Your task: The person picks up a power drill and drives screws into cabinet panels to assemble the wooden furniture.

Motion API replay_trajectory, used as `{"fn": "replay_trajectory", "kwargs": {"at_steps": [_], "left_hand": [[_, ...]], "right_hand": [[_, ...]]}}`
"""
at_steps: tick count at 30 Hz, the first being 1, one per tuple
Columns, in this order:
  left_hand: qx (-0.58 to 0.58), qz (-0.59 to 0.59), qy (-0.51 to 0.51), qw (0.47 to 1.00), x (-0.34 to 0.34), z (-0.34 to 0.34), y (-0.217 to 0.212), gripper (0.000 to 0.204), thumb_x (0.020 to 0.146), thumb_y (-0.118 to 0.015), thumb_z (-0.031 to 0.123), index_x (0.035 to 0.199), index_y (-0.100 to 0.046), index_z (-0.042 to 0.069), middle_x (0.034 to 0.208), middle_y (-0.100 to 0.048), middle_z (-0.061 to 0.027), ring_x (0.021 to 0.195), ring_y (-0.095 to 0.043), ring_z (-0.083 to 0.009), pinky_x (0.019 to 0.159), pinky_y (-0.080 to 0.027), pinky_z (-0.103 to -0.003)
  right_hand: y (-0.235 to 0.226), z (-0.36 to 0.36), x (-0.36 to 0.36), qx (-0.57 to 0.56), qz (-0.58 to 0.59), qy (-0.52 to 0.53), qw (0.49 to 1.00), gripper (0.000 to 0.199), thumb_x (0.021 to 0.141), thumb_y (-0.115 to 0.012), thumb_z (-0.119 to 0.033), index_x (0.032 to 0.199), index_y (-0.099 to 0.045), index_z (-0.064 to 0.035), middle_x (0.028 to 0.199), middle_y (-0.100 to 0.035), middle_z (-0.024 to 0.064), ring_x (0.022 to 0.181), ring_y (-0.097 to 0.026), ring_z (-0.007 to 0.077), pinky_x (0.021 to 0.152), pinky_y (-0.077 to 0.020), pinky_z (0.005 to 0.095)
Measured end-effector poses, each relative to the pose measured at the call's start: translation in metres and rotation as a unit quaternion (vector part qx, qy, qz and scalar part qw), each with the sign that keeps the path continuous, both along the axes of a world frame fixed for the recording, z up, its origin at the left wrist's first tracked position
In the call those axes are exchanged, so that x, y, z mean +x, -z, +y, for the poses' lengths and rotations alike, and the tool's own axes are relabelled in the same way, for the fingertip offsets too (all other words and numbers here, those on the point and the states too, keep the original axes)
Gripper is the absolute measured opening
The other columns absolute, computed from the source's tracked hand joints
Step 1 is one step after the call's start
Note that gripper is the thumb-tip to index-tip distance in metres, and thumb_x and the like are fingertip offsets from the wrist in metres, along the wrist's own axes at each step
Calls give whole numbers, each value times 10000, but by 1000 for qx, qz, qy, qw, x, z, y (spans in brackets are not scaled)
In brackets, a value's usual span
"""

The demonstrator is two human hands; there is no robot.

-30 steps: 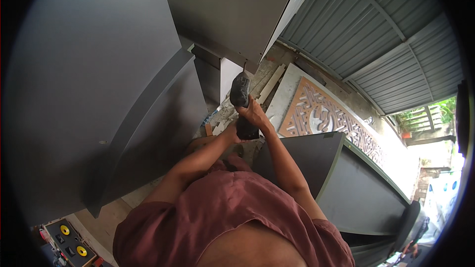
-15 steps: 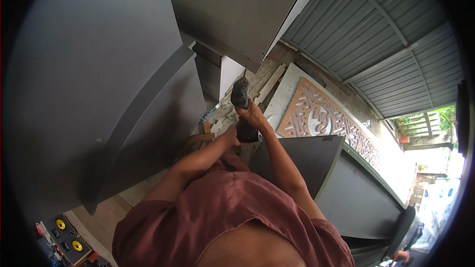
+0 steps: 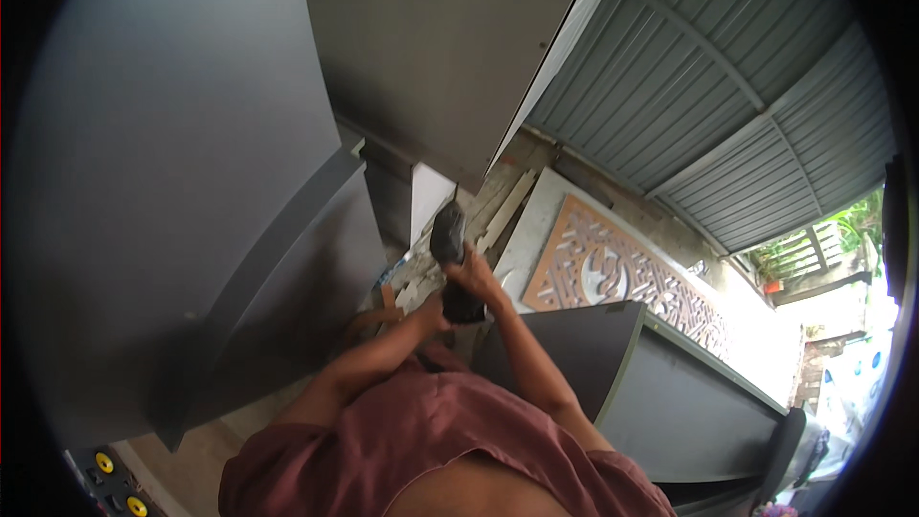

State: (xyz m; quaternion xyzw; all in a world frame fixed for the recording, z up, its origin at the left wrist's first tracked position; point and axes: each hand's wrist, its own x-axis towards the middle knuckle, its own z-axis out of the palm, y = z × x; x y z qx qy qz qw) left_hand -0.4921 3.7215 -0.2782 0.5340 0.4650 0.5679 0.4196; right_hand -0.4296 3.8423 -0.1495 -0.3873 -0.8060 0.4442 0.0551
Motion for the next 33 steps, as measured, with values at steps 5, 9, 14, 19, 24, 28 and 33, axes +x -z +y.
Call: {"fn": "replay_trajectory", "kwargs": {"at_steps": [5, 9, 14, 19, 24, 28, 33], "left_hand": [[-327, -601, 59, 727, -9, -27, -56, 497, 812, -598, 467, 1190, -527, 153, 1162, -586, -69, 1075, -572, -265, 890, -477, -458], [-355, -510, -31, 783, -20, -19, -151, 533, 901, -381, 573, 1186, -535, 150, 1125, -603, -75, 976, -613, -246, 807, -510, -438], [-225, -387, -43, 893, -26, -26, -233, 669, 879, -310, 682, 1230, -501, 146, 1120, -601, -70, 929, -625, -186, 716, -540, -343], [-222, -351, -55, 908, -31, -16, -307, 648, 903, -289, 647, 1277, -454, 143, 1151, -591, -70, 992, -616, -188, 765, -545, -364], [-198, -342, -34, 918, -29, -10, -317, 630, 913, -291, 627, 1285, -445, 144, 1173, -580, -71, 1022, -611, -189, 807, -542, -386], [-213, -317, -50, 923, -24, -3, -320, 639, 912, -288, 633, 1275, -458, 136, 1156, -588, -73, 1006, -615, -183, 783, -544, -382], [-204, -314, -57, 925, -25, 5, -325, 660, 901, -293, 653, 1259, -476, 130, 1122, -604, -68, 984, -620, -174, 767, -540, -376]], "right_hand": [[-69, -48, -1, -24, 68, -41, 997, 698, 703, -655, -332, 1185, -401, 104, 948, -591, 341, 970, -587, 439, 811, -451, 443], [-159, -59, 1, 21, 95, -27, 995, 648, 708, -678, -345, 1157, -433, 53, 946, -611, 307, 948, -601, 425, 804, -456, 444], [-216, -64, 9, 68, 186, -23, 980, 604, 674, -721, -301, 1115, -477, 31, 896, -637, 260, 875, -630, 410, 776, -481, 430], [-252, -57, 11, 76, 214, 2, 974, 576, 677, -721, -304, 1099, -515, 30, 952, -640, 239, 909, -640, 355, 802, -488, 397], [-272, -55, 15, 57, 248, 11, 967, 592, 680, -714, -325, 1125, -519, 13, 976, -642, 223, 937, -635, 350, 822, -483, 393], [-273, -47, 21, 59, 268, 10, 962, 594, 685, -704, -336, 1123, -514, 16, 976, -642, 224, 944, -632, 354, 833, -479, 394], [-284, -40, 21, 39, 263, 10, 964, 604, 683, -700, -340, 1126, -507, 21, 970, -638, 236, 945, -631, 361, 836, -475, 401]]}}
